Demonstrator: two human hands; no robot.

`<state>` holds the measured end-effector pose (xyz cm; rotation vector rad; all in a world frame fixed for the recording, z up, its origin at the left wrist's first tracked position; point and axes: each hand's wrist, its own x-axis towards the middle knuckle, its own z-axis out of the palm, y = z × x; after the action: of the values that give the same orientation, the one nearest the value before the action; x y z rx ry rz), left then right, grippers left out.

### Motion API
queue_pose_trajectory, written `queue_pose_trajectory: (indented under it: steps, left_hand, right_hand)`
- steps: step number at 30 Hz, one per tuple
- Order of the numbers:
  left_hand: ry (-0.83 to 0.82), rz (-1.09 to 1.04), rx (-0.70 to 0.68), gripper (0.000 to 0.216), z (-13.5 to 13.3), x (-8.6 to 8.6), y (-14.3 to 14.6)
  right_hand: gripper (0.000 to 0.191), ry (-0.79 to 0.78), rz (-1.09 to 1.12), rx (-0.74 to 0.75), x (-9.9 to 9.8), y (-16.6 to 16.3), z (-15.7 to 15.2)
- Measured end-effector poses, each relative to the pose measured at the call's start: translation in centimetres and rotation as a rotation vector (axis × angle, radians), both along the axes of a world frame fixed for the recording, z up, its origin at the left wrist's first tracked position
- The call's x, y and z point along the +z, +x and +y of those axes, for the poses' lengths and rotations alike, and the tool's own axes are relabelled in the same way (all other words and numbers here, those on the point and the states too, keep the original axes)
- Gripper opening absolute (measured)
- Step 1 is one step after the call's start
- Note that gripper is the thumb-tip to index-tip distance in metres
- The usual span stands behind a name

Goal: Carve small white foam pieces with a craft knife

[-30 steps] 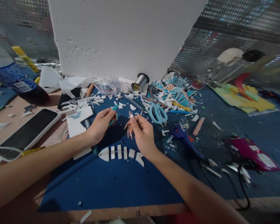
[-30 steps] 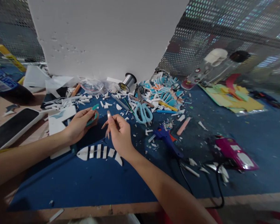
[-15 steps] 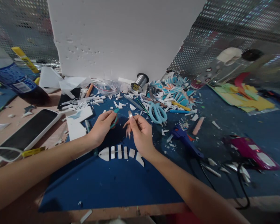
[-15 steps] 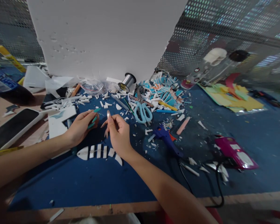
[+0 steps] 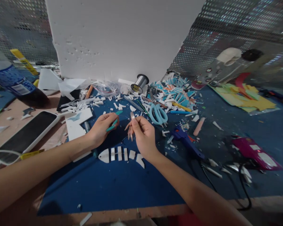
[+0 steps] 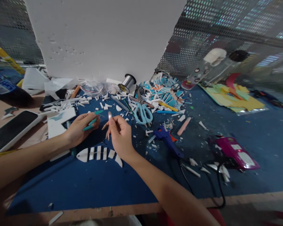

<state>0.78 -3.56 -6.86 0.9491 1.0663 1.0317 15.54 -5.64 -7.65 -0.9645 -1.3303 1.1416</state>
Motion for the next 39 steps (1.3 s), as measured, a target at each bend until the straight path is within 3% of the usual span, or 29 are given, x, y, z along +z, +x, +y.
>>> queue_pose_trajectory:
  steps: [10, 39]
  left_hand:
    - [-0.055, -0.043, 0.043, 0.037, -0.02, 0.32, 0.14]
    - [-0.053, -0.062, 0.052, 0.036, -0.20, 0.23, 0.10]
  right_hand:
    - [0.028, 0.066, -0.178, -0.030, -0.07, 0.07, -0.37]
    - [0.027, 0.063, -0.213, -0.038, 0.16, 0.00, -0.27]
